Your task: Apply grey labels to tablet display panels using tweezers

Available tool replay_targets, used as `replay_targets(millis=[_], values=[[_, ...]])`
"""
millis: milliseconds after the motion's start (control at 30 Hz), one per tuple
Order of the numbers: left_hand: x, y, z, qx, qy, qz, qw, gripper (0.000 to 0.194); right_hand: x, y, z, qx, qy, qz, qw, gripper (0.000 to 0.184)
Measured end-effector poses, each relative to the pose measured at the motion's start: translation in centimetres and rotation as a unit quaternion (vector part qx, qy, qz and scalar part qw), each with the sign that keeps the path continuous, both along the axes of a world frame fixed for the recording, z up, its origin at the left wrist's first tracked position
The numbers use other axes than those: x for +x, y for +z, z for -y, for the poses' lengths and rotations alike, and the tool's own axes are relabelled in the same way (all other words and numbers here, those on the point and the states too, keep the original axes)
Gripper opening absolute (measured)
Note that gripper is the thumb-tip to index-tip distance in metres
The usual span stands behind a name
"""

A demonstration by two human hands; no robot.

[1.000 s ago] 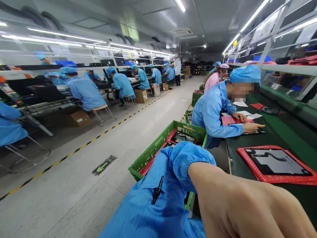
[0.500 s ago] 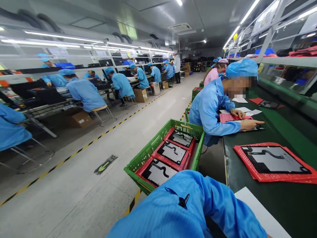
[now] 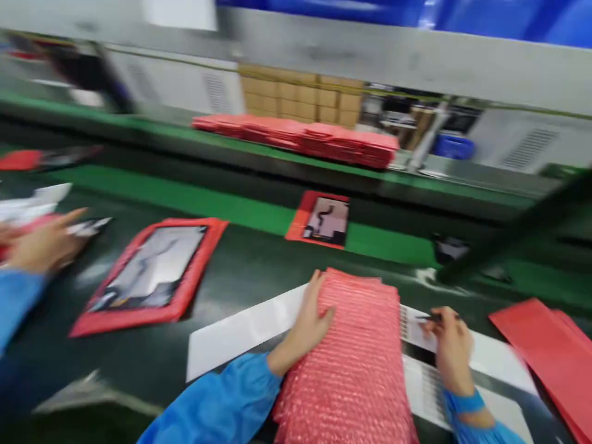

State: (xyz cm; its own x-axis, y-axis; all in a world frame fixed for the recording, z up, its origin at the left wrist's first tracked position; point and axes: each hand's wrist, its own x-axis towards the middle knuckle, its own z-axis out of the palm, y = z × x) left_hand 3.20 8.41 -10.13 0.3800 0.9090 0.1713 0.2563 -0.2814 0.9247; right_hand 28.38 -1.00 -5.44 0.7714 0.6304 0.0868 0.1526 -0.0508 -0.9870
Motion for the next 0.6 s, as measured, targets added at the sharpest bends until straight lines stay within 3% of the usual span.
replay_targets(millis=[100,200,367,600], values=[[-3.7,-0.1,-1.2,-0.010,-0.008,0.000,1.000,0.074,-0.9,-1.0,1.4,0.025,-0.008,-0.049,0.998,0.060],[-5.5,0.5,-1.8,-0.014,0.006,-0.001,1.000,0.070,-2.1,-1.4,0.7,0.037,-0.014,-0.065,0.997,0.061],[-5.9,1.9,-1.9,-0.016,0.014,0.003,1.000,0.066,-3.0,-0.8,-0.5,0.047,-0.008,-0.078,0.996,0.061],[-5.9,2.6,-1.9,-0.023,0.012,-0.006,1.000,0.080,-2.6,0.2,0.5,0.035,-0.004,-0.085,0.996,0.060]])
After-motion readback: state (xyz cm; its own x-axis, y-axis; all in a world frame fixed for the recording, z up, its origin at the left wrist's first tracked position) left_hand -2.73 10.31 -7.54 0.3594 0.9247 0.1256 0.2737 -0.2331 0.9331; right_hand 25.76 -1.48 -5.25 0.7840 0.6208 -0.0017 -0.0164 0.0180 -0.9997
